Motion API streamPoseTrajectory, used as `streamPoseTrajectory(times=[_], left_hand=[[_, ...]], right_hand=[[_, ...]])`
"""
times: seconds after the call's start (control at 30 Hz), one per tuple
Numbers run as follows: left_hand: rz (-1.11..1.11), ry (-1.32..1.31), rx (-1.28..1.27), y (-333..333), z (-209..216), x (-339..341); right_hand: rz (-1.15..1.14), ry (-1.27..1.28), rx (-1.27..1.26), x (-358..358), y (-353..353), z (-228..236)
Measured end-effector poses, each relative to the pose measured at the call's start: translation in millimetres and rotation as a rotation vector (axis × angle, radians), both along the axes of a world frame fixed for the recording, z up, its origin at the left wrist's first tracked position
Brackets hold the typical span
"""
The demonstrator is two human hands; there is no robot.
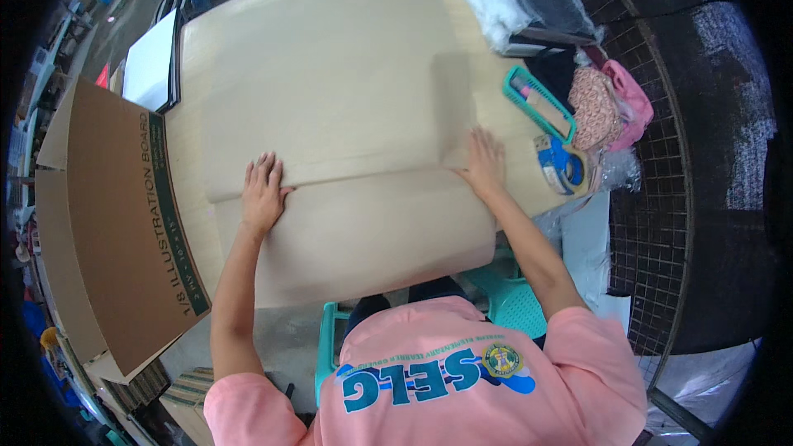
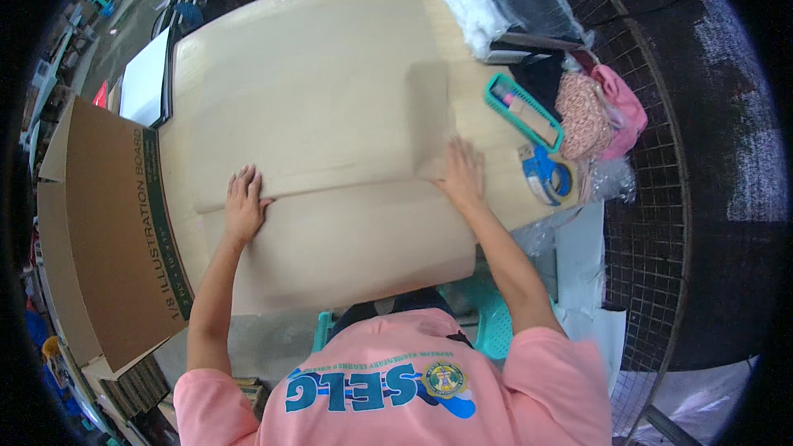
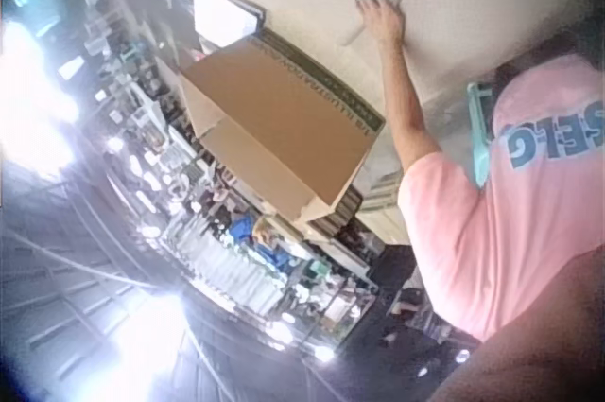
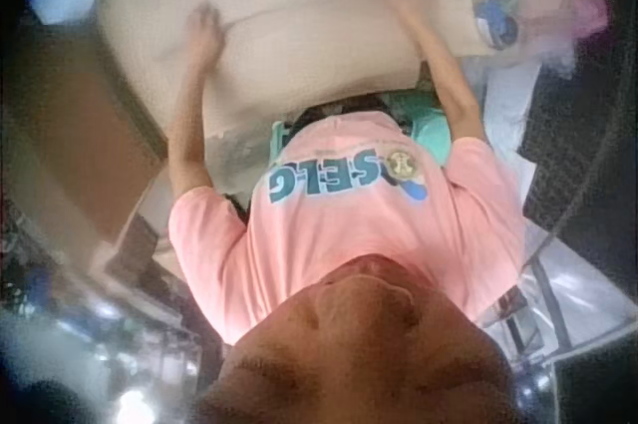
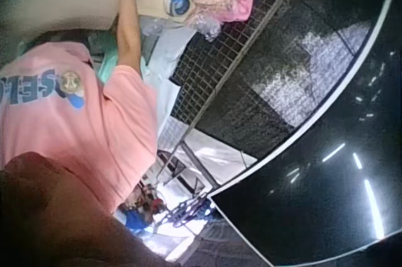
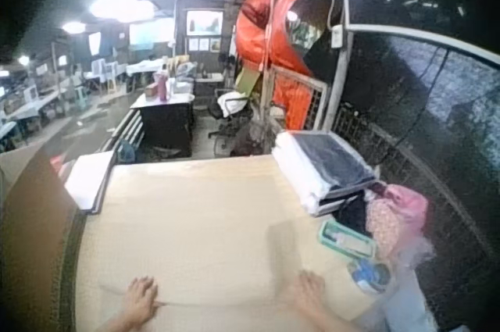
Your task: The person wraps individual flat items in brown paper and secures them with tape before placing them into a large cardboard box.
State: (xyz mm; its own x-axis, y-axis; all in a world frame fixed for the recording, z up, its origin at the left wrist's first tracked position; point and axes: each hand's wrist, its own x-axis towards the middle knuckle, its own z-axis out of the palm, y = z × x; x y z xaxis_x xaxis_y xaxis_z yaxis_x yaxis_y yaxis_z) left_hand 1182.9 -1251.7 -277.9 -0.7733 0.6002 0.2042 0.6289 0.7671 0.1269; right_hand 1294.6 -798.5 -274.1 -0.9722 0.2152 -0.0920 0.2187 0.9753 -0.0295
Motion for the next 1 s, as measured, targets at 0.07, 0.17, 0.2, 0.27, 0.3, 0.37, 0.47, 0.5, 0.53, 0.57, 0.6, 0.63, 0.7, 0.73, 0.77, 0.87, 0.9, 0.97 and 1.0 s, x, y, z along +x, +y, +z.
streamPoseTrajectory(times=[0.07,0.17,0.2,0.27,0.3,0.37,0.47,0.5,0.53,0.57,0.6,0.63,0.7,0.73,0.77,0.87,0.9,0.97,1.0], left_hand=[[0.031,0.017,-0.03,-2,-2,1],[0.051,0.035,-0.003,0,-1,7],[0.069,0.025,-0.013,3,2,8],[0.116,0.002,-0.032,6,7,10],[0.155,0.008,-0.039,10,12,12],[0.24,0.015,-0.054,17,21,18],[0.331,-0.004,-0.015,9,9,26],[0.325,0.011,0.023,10,12,22],[0.319,0.017,0.062,11,14,22],[0.305,0.023,0.103,11,15,23],[0.311,0.018,0.121,10,15,21],[0.307,0.012,0.137,9,16,20],[0.307,0.062,0.163,5,17,24],[0.332,0.036,0.187,1,15,26],[0.349,0.01,0.214,-3,13,25],[0.442,-0.077,0.389,-4,13,13],[0.483,-0.113,0.465,-4,13,11],[0.505,-0.119,0.499,-8,9,12],[0.514,-0.124,0.516,-9,7,12]], right_hand=[[-0.057,0.04,0.066,39,41,6],[-0.221,0.337,-0.012,94,80,32],[-0.363,0.378,0.069,103,94,29],[-0.477,0.161,0.096,110,122,19],[-0.524,0.052,0.116,112,134,17],[-0.317,0.087,0.052,120,158,21],[-0.076,0.183,-0.111,124,161,59],[-0.019,0.241,-0.199,123,156,80],[0.027,0.325,-0.339,118,142,103],[0.1,0.336,-0.437,104,120,128],[0.161,0.348,-0.531,87,90,150],[0.212,0.361,-0.626,73,62,163],[0.429,0.36,-0.649,25,11,174],[0.507,0.296,-0.653,-2,-23,176],[0.577,0.235,-0.65,-27,-60,178],[0.773,0.195,-0.639,-94,-157,162],[0.814,0.123,-0.581,-111,-180,155],[0.857,0.019,-0.468,-131,-216,141],[0.873,-0.033,-0.41,-138,-229,136]])
